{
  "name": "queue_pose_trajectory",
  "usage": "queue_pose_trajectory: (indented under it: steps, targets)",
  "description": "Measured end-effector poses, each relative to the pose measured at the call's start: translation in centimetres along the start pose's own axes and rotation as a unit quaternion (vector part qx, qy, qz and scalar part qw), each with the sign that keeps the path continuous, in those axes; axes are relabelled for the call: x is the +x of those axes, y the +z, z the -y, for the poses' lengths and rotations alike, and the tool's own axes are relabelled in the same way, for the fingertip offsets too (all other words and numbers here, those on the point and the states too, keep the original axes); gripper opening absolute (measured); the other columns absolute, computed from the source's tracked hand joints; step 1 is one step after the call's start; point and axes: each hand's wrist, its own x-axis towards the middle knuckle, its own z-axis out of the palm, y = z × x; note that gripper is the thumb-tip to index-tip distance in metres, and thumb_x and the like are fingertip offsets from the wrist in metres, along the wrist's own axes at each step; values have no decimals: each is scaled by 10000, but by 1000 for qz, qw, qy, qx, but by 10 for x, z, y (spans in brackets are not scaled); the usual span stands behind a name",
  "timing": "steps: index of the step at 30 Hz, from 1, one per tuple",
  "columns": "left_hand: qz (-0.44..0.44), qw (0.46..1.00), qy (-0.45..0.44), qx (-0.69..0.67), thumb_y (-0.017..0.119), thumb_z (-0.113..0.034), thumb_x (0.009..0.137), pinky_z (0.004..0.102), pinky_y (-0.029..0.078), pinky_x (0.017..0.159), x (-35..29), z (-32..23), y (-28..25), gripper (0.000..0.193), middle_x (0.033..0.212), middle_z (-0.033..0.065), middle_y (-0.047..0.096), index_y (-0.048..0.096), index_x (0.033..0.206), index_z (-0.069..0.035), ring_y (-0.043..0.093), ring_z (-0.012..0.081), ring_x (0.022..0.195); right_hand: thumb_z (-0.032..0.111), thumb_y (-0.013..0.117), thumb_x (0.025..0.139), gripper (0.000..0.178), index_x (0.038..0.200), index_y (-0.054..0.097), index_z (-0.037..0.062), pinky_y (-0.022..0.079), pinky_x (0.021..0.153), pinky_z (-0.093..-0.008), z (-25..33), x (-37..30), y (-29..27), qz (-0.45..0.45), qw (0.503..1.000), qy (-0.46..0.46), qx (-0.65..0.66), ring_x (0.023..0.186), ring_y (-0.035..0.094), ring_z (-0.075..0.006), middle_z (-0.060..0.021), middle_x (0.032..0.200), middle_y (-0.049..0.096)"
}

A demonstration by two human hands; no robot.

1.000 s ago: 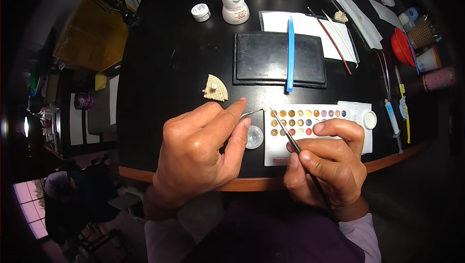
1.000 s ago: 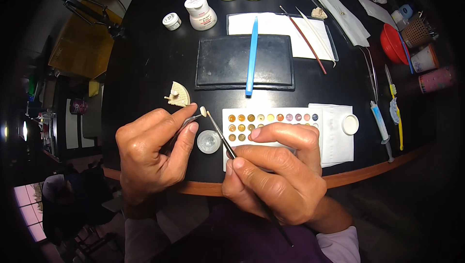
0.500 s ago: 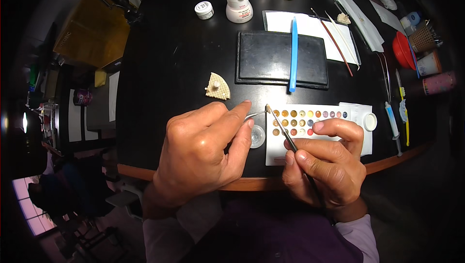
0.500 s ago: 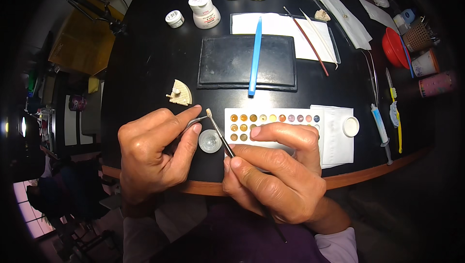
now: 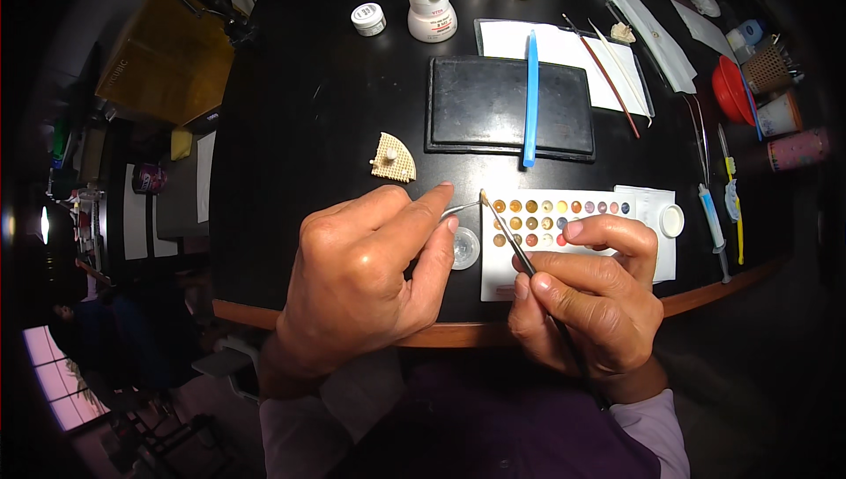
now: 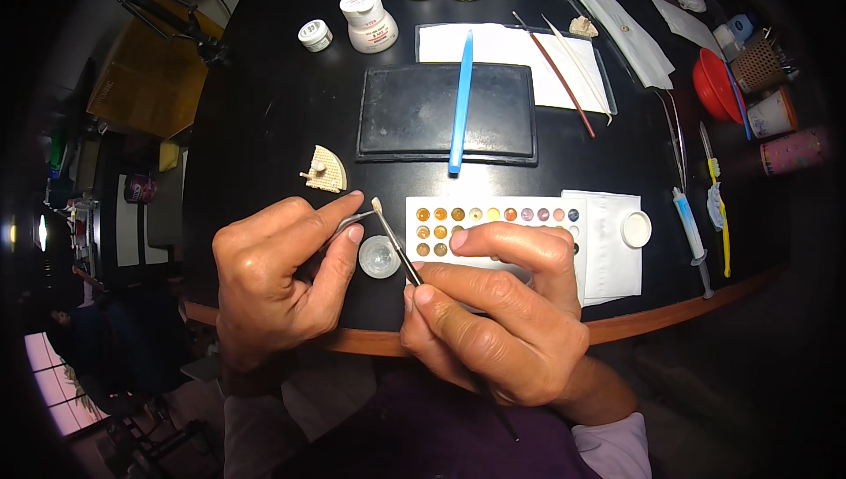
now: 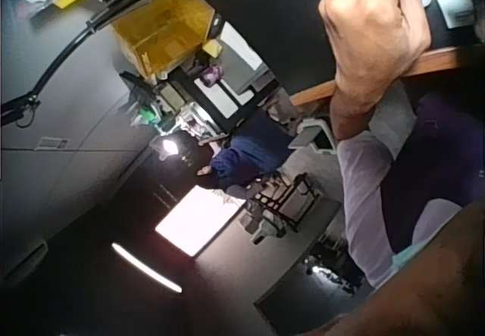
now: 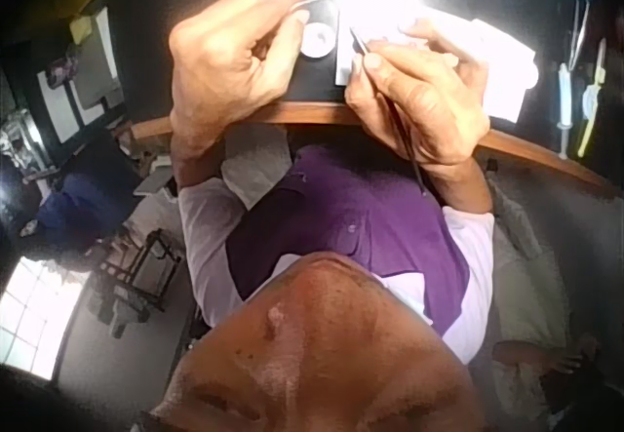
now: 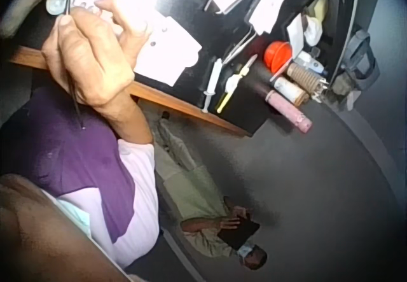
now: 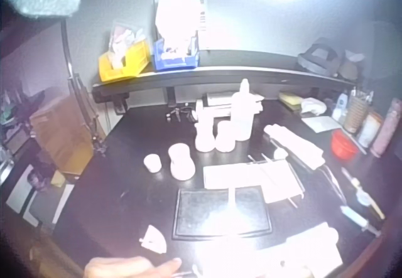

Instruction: The person paints a dental crown, holding it by hand and with tweezers while applying pigment from a palette onto the crown using a brush.

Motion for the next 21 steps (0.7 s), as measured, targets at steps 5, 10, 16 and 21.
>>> queue_pose_trajectory:
  steps: [5, 10, 16, 21]
  targets:
    - [1, 1000, 1, 8, 790, 66, 797, 304, 411, 480, 0, 0, -1, 246, 635, 89, 606, 801, 1042, 60, 569, 154, 508, 12, 893, 692, 293, 931, 738, 80, 492, 813, -377, 0, -1, 1, -6, 1000, 1, 1, 1010, 665, -261, -39, 932, 774]
    - [4, 1000, 3, 8, 790, 66, 797, 302, 410, 478, 0, 1, -1, 244, 638, 90, 611, 800, 1041, 61, 573, 155, 509, 29, 893, 703, 284, 937, 741, 81, 491, 815, -377, 0, -2, -1, -1, 1000, 4, 9, 1011, 663, -263, -40, 939, 774]
    - [3, 1000, 3, 9, 791, 64, 797, 302, 405, 476, 0, 0, -2, 242, 641, 89, 614, 800, 1038, 60, 571, 156, 507, 8, 896, 710, 335, 993, 733, 84, 488, 811, -371, 0, -1, 1, 0, 1000, -1, 3, 1013, 660, -257, -41, 985, 777]
    - [6, 1000, 4, 10, 790, 63, 798, 306, 406, 476, 0, 2, 0, 242, 645, 90, 617, 799, 1040, 58, 571, 156, 508, -3, 894, 707, 352, 1003, 726, 86, 488, 807, -371, -1, -1, 1, 4, 1000, -1, -7, 1009, 658, -253, -40, 987, 778]
